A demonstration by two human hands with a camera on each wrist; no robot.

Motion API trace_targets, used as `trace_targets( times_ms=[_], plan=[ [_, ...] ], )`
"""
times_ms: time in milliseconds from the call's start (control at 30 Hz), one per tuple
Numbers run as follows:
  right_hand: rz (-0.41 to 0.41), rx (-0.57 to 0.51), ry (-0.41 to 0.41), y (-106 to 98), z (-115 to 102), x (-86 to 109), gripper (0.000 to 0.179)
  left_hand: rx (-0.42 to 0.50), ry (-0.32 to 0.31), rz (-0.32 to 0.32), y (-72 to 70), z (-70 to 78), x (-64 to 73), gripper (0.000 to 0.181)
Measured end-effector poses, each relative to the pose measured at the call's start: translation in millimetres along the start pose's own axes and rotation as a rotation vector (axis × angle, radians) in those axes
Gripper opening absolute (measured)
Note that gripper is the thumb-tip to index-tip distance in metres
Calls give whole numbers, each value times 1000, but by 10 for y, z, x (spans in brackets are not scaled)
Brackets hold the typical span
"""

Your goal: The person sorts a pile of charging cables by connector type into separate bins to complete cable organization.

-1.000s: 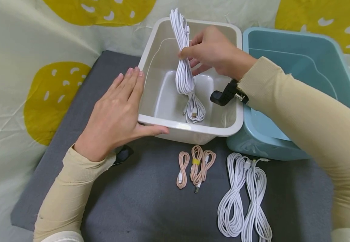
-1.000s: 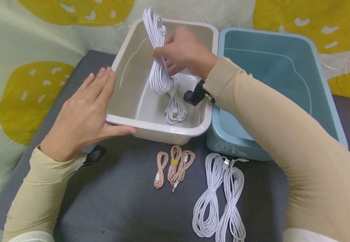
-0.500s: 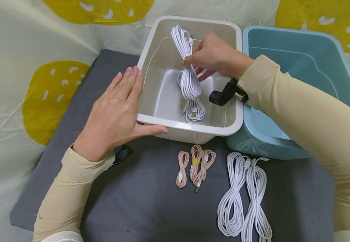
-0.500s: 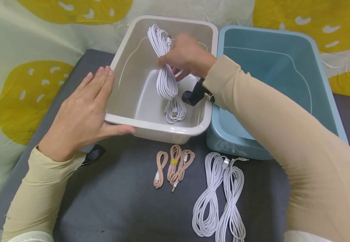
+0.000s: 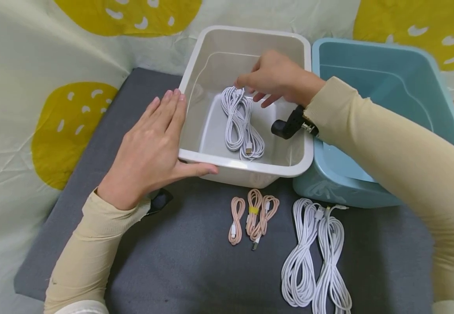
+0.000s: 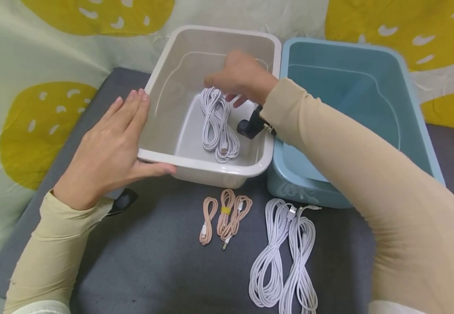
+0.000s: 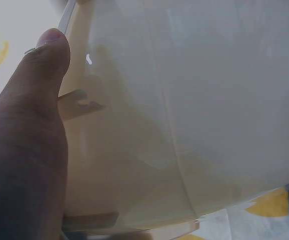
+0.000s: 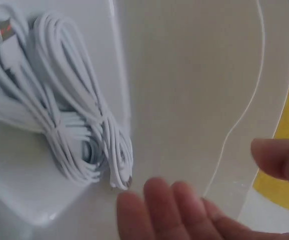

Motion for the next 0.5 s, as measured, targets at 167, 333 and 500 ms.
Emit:
trace_targets(
  times_ms=[167, 333, 500],
  plan=[
    [7, 13, -26, -21, -15, 60, 51, 11, 5, -8, 57, -12, -34, 133],
    [54, 3, -44, -107, 17, 166, 53, 17, 26, -13, 131, -35, -111, 134],
    [108, -17, -54, -169, 49, 246, 51, 19, 46, -9, 202, -95, -159, 134]
  ],
)
Point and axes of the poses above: each hand's wrist, its own x-axis away from the middle knuckle, its own y-axis out of the palm, z = x × y, the point moved 2 cm from there along -x, towards the middle knuckle, and after that the axes turned 7 degrees about y, right-handed, at the moved point
